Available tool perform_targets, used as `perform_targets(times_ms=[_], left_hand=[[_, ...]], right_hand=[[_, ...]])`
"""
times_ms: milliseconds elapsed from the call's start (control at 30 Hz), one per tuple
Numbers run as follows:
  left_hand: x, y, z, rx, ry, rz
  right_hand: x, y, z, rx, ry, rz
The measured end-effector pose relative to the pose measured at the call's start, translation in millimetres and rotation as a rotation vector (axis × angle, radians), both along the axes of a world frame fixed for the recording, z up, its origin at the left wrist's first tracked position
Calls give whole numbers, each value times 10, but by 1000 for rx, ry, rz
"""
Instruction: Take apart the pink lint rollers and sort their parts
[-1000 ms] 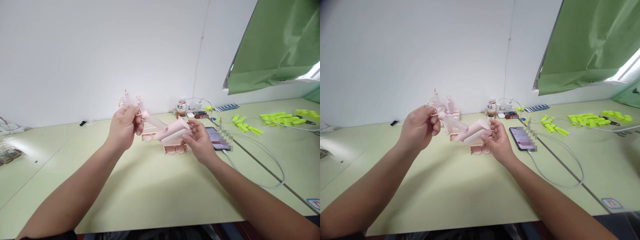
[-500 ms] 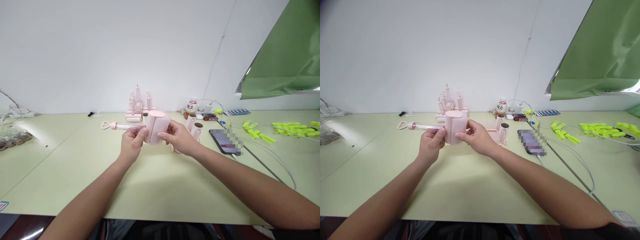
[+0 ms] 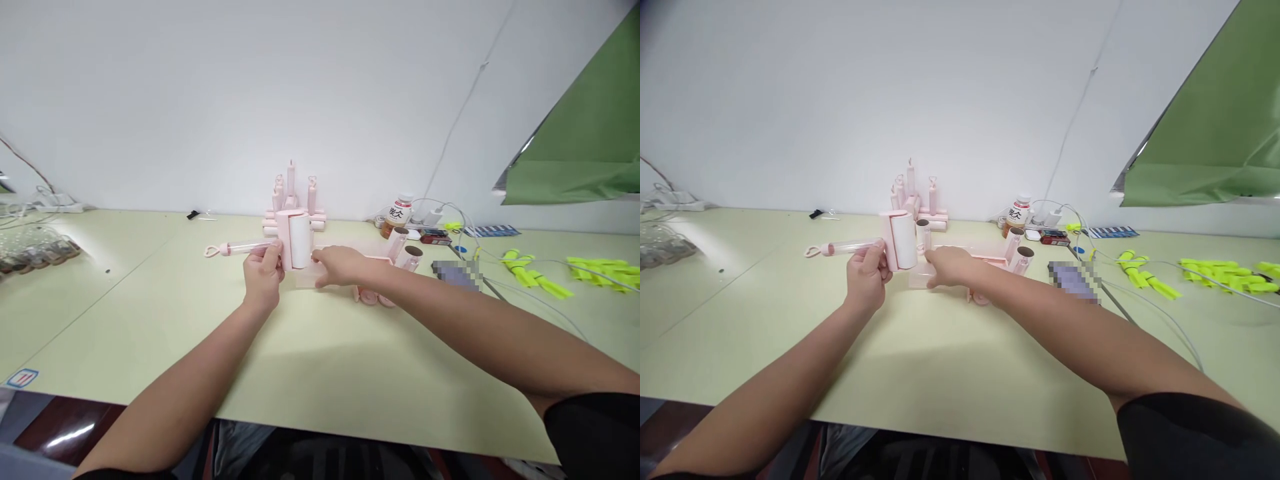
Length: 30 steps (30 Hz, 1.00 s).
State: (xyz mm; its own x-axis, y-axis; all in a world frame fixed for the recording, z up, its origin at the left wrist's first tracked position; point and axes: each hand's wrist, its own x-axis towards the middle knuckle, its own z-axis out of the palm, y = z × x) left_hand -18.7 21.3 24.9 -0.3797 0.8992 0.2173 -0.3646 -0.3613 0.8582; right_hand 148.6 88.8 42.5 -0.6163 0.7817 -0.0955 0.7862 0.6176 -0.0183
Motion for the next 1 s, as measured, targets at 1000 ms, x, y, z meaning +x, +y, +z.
perform_targets(times_ms=[1000], left_hand=[[20, 5, -69, -50, 35, -33]], right_hand=[[134, -15, -81, 122, 53, 206]])
